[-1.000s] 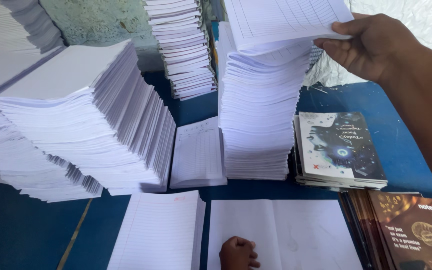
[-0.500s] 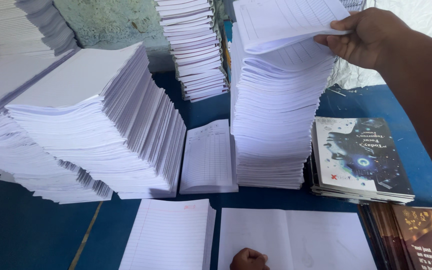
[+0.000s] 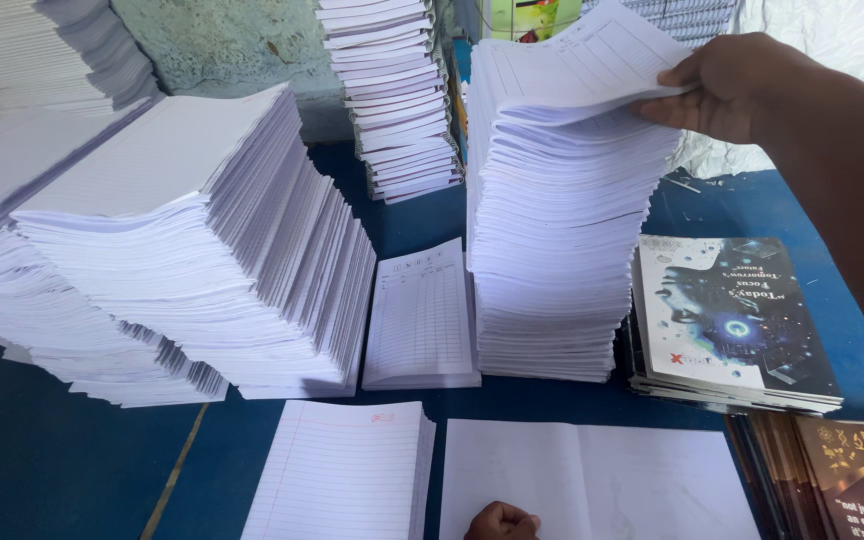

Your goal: The person repeatedly picks up a small stack of papers, opens them to check the index page, and places them on a larger stack. This process is repeated multiple times with different stacks of papers.

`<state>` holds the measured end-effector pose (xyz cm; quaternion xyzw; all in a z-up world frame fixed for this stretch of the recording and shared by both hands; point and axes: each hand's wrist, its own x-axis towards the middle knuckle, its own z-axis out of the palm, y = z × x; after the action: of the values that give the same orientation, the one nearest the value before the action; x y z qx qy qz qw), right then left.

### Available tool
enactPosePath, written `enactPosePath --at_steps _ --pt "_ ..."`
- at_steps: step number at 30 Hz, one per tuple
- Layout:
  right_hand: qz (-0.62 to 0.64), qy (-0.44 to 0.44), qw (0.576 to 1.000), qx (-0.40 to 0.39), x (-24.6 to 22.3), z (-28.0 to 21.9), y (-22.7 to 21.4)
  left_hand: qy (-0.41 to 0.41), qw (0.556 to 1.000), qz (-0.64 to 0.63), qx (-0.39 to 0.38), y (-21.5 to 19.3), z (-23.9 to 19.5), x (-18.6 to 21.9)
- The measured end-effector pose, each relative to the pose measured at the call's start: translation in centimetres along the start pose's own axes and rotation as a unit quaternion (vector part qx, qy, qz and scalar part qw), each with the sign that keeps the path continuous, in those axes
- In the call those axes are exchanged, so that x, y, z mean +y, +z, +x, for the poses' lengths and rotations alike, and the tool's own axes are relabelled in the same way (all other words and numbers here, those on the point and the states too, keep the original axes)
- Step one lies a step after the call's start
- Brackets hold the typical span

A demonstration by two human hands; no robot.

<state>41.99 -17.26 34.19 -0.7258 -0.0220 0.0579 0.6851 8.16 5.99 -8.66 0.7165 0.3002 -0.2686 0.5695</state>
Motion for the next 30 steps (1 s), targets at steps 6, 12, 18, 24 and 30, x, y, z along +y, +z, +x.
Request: enactPosePath --at_steps 6,12,18,24,30 --pt "-0.164 0.024 0.984 0.064 -1.5 -0.1 1.8 0.006 1.0 0.005 -0.007 0.1 0.7 -0.6" --pt "-0.133 0.016 0.991 -0.012 -1.7 0.4 0.7 0.035 0.999 0.008 -0.031 0.0 1.9 -1.4" --pt "-0.142 0.035 0.989 0.023 -1.6 0.1 1.4 0.014 1.0 0.012 -0.013 0.3 1.8 -1.5" --pt "-0.124 0.037 0.991 0.034 -1.7 0.0 2.6 0.001 1.0 0.019 -0.013 0.1 0.8 -0.6" --pt "-0.11 0.019 0.993 0.043 -1.1 0.0 2.6 -0.012 1.0 0.01 0.002 0.2 -0.3 0.2"
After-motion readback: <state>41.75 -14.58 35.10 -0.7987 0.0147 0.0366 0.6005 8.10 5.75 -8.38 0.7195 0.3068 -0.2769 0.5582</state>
